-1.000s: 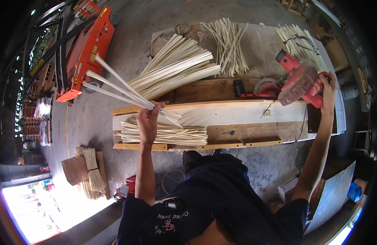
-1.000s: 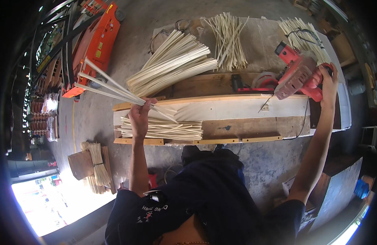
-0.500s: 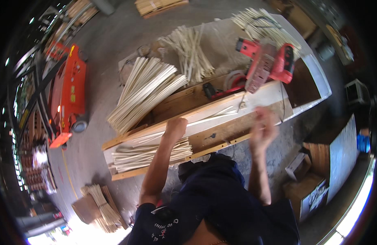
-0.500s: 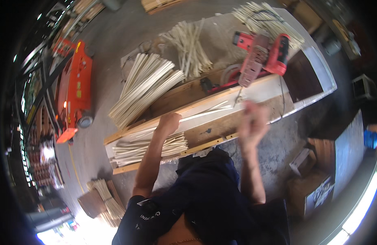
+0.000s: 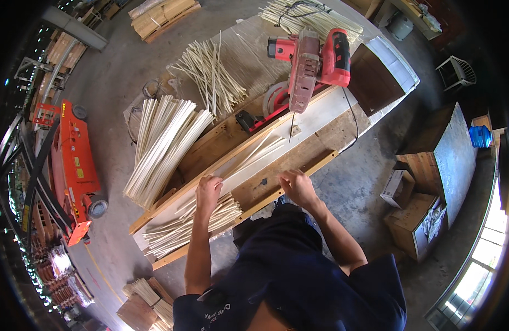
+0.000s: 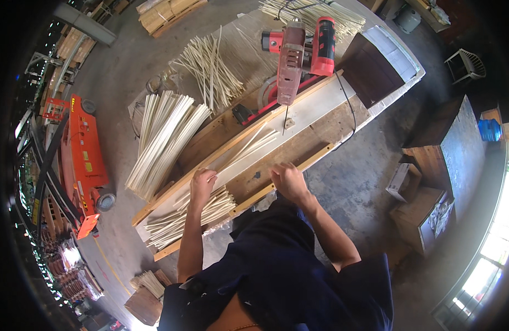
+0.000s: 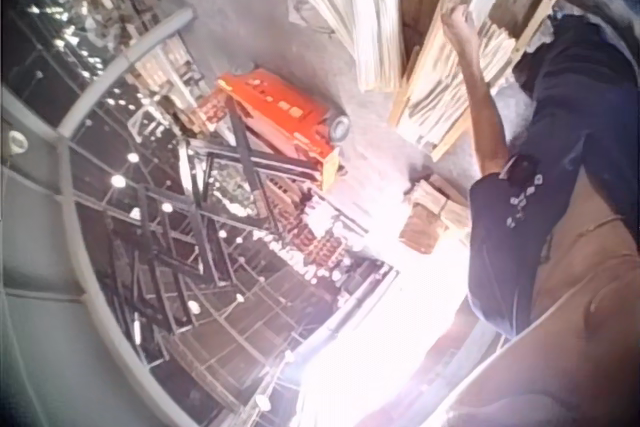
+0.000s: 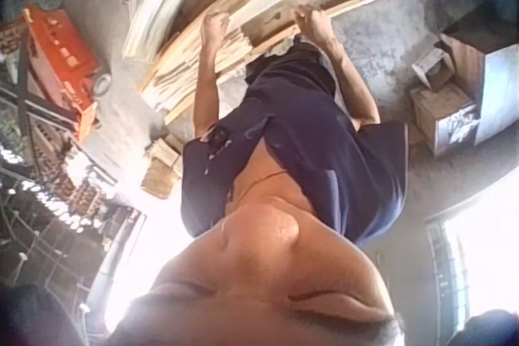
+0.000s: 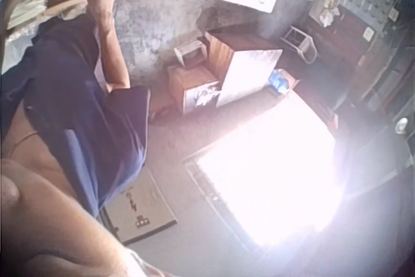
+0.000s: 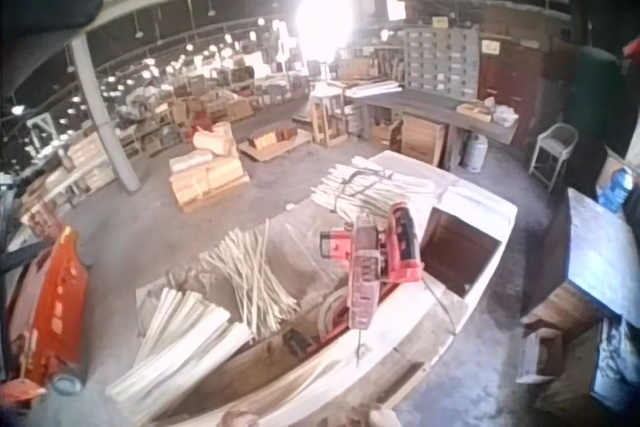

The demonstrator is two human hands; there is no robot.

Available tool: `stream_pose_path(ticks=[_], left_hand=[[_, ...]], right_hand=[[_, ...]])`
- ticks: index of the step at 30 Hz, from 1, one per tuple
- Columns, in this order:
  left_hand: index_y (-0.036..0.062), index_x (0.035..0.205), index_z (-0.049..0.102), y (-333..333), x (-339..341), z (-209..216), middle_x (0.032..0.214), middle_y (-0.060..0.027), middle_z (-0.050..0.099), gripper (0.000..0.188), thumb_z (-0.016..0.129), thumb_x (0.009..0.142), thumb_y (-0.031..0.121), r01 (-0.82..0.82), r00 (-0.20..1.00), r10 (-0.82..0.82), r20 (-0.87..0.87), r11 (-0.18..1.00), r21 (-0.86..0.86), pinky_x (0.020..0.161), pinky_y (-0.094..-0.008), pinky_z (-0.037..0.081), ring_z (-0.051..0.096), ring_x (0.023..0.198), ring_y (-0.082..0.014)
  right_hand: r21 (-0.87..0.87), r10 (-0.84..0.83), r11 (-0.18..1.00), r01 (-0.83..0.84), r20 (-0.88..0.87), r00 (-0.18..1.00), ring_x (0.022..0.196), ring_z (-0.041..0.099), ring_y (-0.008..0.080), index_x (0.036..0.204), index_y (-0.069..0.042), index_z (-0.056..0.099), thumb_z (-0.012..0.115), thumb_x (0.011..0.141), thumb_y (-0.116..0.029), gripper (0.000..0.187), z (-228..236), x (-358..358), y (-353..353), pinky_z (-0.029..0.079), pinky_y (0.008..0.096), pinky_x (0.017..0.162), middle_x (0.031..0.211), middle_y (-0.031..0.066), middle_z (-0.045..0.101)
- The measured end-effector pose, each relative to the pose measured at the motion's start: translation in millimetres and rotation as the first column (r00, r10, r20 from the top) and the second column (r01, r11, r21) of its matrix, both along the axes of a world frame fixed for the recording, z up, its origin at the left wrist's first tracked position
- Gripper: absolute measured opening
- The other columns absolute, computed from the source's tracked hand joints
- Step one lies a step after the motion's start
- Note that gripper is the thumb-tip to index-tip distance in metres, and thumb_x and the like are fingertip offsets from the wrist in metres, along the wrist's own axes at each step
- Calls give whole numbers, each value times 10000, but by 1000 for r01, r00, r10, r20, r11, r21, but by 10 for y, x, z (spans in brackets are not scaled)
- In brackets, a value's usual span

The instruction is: The person repeatedly gathers bundles of thin wooden sticks, aligns them on a workbench, and uses a red circular saw to cut them to length. The cut pieces are stacked on the bench. The person continues this cycle of aligning and cutting throughout the clip.

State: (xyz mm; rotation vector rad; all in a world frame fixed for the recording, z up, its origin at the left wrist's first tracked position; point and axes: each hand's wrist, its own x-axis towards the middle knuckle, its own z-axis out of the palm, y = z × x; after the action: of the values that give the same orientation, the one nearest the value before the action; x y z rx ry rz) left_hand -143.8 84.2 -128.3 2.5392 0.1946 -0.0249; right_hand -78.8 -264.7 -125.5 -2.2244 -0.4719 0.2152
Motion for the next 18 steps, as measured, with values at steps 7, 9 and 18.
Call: stream_pose_path(ticks=[7, 9, 18], left_hand=[[55, 1170, 853, 398, -426, 269, 1140, -185, 842, 187, 838, 1011, 153, -122, 992, 121, -34, 992, -29, 942, -496, 622, 794, 1077, -423], [62, 1139, 861, 638, -729, 384, 1112, -189, 835, 181, 811, 1014, 183, -130, 962, 147, -231, 988, 87, 950, -506, 622, 797, 1078, -401], [70, 1092, 838, 653, -1568, 312, 1186, -122, 782, 233, 922, 876, 46, -193, 981, 189, 38, 966, 172, 1017, -522, 591, 733, 1134, -388]], right_hand=[[54, 10, 999, -9, -8, 1000, 1000, 803, 463, 1180, -30, 815, 752, 1019, -98, 186, -165, 211, 65, 644, 544, 874, 1083, 234, 818], [31, -23, 999, 24, -35, 999, 1000, 793, 449, 1141, -36, 821, 761, 1009, -89, 154, -255, 138, 34, 628, 543, 890, 1032, 212, 817], [23, -57, 998, 55, 85, 995, 921, 737, 389, 1047, -86, 828, 793, 977, -64, 81, -463, 36, 156, 561, 524, 852, 958, 129, 777]])
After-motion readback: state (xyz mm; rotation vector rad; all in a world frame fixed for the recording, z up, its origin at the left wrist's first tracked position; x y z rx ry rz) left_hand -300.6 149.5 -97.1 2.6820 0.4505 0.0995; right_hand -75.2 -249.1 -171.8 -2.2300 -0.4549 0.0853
